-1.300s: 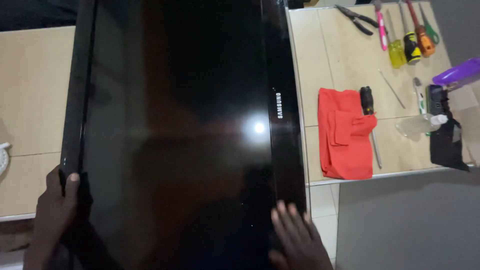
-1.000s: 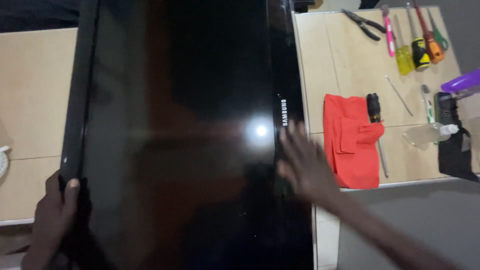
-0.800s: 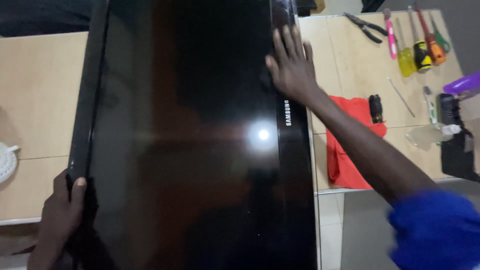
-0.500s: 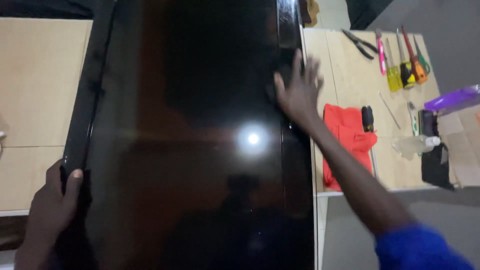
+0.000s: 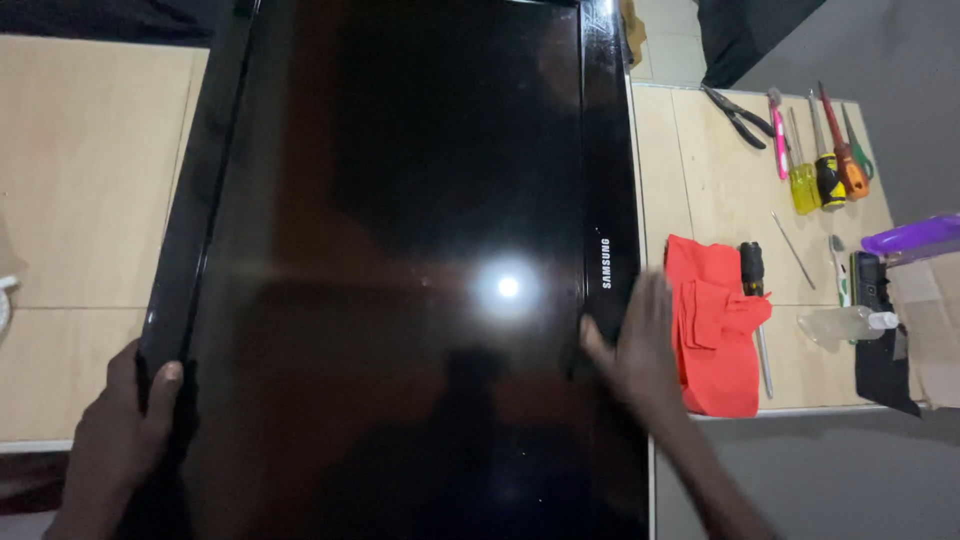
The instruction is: Cleaning a TV screen using a cloth and detailing the bezel edges with a tool.
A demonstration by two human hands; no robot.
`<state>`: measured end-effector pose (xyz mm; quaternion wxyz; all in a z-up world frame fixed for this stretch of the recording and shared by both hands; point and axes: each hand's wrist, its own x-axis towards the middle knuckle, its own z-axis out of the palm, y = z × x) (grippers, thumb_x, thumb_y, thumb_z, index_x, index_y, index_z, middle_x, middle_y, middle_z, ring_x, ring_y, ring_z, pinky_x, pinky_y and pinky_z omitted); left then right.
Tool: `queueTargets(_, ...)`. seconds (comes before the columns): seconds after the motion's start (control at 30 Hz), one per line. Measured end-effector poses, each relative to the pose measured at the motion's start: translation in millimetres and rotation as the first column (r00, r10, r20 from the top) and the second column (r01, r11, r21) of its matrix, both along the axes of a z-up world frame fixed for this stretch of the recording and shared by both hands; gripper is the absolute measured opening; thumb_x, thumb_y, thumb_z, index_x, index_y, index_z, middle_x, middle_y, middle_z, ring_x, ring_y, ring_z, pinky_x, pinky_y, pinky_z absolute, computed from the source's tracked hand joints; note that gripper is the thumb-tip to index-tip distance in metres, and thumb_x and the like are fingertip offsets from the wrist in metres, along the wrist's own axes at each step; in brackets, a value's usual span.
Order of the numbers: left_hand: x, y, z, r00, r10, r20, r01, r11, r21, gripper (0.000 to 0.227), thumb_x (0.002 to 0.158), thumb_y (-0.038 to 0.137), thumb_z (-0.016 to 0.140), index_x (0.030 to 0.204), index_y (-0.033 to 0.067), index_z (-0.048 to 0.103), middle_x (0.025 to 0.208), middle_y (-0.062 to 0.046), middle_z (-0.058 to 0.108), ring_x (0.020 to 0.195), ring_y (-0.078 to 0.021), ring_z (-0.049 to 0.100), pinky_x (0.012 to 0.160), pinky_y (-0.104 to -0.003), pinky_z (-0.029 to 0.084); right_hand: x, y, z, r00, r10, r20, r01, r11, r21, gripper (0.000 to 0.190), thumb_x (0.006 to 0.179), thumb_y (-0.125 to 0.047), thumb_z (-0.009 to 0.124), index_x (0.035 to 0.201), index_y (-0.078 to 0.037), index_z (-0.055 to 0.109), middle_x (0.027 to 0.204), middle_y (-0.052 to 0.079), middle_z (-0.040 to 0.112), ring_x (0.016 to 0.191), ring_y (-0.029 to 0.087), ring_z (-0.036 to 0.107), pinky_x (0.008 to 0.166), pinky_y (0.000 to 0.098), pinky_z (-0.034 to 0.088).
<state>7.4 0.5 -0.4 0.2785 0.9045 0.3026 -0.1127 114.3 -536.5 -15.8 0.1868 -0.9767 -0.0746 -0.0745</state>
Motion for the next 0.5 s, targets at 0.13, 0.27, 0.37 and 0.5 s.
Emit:
queueTargets(0.13,-1,1,0,0.999,-0.019,0.043,0.02,0.999,-0.027,0.064,0.104,0.038,0.042,0.16,0.0066,0.035,0.133,-0.033,0.062,0.113,-0.0554,0.064,0.091,-0.059,0.049,137,-5,4,0.982,0.092,0.162,-0.102,0.994,0.05,0.085,0.103,-0.041,0.061,0.152,0.017,0.023,0.146,0.042,0.039,0.131,0.055,0.043,0.112,0.057,0.035)
queueTargets(0.27,-4,7,-7,0.997,-0.047,0.058,0.046,0.999,0.006,0.066,0.105,0.044,0.039,0.161,0.0087,0.036,0.13,-0.037,0.063,0.11,-0.0598,0.063,0.089,-0.062,0.049,231,-20,-11,0.965,-0.123,0.232,0.14,0.988,-0.06,0.087,0.109,-0.057,0.049,0.159,0.004,0.012,0.161,0.039,0.021,0.15,0.058,0.019,0.118,0.0645,0.021)
queueTargets(0.37,-1,10,-11,0.999,-0.019,0.037,0.019,1.0,-0.008,0.067,0.104,0.043,0.042,0.162,0.0102,0.036,0.132,-0.035,0.063,0.113,-0.0586,0.063,0.091,-0.062,0.049,192,10,22,0.941,-0.021,0.338,0.036,0.999,-0.037,0.061,0.111,-0.04,0.052,0.148,0.005,0.032,0.141,0.031,0.041,0.128,0.05,0.041,0.104,0.0579,0.038)
queueTargets(0.5,-6,23,-30,0.999,-0.028,0.022,0.027,0.999,0.035,0.067,0.107,0.044,0.043,0.164,0.01,0.036,0.132,-0.038,0.063,0.112,-0.062,0.063,0.09,-0.065,0.05,92,11,12,0.968,0.134,0.214,-0.109,0.986,-0.123,0.074,0.11,-0.04,0.044,0.158,0.011,0.019,0.163,0.04,0.021,0.148,0.063,0.024,0.119,0.063,0.029)
